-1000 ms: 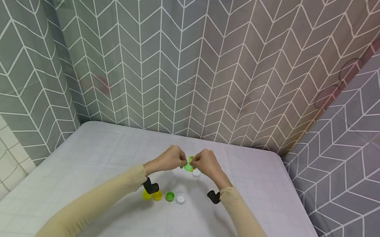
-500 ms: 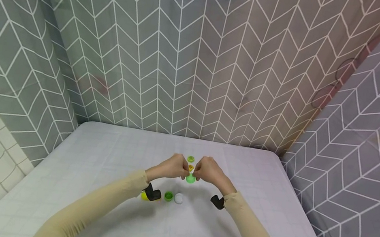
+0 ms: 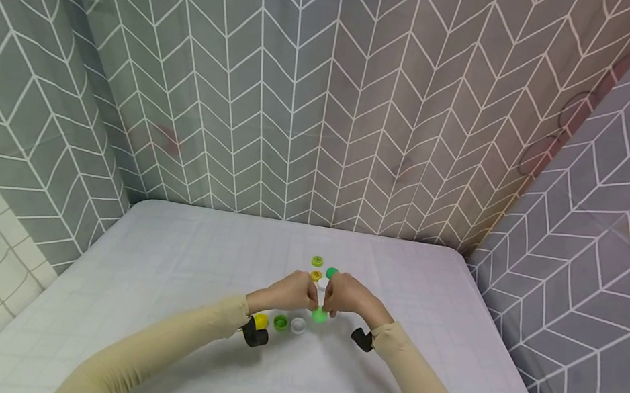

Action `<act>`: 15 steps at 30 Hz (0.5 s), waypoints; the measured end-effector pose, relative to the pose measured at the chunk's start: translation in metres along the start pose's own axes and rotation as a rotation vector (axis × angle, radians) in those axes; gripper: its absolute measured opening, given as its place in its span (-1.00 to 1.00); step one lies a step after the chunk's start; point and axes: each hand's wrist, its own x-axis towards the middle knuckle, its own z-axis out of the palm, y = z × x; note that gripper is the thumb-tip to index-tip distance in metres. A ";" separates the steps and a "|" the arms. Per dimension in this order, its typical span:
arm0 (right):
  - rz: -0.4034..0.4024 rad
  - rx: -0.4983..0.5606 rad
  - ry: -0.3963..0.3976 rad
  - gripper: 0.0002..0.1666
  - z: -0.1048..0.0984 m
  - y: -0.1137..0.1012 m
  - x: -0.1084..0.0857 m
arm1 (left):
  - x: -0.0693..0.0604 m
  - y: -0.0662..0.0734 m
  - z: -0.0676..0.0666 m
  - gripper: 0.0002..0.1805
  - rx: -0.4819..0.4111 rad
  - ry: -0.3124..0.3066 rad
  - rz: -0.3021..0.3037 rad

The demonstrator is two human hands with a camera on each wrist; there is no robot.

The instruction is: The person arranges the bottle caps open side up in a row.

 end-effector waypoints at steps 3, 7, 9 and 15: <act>0.013 -0.007 -0.029 -0.85 0.002 -0.001 0.000 | -0.001 -0.001 0.004 -0.91 0.008 -0.013 -0.008; 0.027 -0.029 -0.052 -0.85 0.006 0.000 0.001 | -0.001 -0.005 0.007 -0.90 -0.001 -0.025 0.000; 0.032 -0.030 -0.060 -0.85 0.008 0.000 0.001 | -0.001 -0.007 0.010 -0.89 -0.007 -0.029 0.013; 0.029 -0.028 -0.060 -0.84 0.013 0.002 0.002 | -0.001 -0.010 0.015 -0.88 0.003 -0.039 0.042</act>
